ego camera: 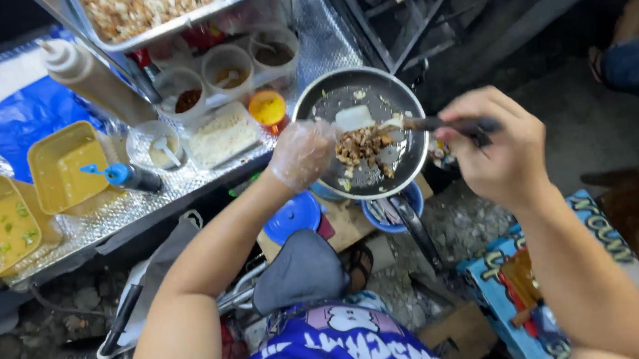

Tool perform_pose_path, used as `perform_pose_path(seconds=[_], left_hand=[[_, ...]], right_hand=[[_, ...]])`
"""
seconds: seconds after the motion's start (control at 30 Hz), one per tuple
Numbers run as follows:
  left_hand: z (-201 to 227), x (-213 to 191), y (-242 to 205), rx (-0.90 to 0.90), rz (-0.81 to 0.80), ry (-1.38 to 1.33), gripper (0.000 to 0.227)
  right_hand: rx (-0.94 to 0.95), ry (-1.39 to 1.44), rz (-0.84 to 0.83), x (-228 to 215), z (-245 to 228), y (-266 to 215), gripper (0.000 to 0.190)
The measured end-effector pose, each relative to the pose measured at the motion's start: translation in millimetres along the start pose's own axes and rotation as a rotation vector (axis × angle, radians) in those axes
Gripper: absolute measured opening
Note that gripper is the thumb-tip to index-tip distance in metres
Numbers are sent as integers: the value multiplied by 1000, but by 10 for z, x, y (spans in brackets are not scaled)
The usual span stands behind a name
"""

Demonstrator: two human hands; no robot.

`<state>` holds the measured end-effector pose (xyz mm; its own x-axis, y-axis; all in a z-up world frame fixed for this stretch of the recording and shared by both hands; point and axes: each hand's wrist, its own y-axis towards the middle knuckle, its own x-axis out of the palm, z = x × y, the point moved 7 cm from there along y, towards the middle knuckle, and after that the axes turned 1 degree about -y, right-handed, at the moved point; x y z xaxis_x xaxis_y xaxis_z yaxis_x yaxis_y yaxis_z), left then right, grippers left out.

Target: The person scoops cooked meat from a container into a frying pan, then peels and chops an onion on a wooden board. The chopped onion is added to the pan, and the remaining pieces are scraped into a yellow container.

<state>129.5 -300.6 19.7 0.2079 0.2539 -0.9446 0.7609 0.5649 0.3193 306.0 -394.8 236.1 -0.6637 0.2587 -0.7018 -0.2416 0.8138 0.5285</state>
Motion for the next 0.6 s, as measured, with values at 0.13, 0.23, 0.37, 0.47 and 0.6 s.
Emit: perform_pose_path(seconds=[0.13,0.23,0.37,0.47,0.6], left_hand=[[28,126,-38,-95,-33,-119,22],[6,469,-28,-155,-241,-42,26],[-20,542,-9,-146,-200,5,20],[-235,302,49,-247,-150,-189,25],[-748,-636,101,-579,-82,-714,27]], right_hand=[[36,7,152,-347,101,-522,13],[120,41,324,-459,190,-848,25],[203,-39,544,-452,274,-1288,29],[317,34,655,-357,410,-1568,28],[355,-35,671,-244,385,-1750,26]])
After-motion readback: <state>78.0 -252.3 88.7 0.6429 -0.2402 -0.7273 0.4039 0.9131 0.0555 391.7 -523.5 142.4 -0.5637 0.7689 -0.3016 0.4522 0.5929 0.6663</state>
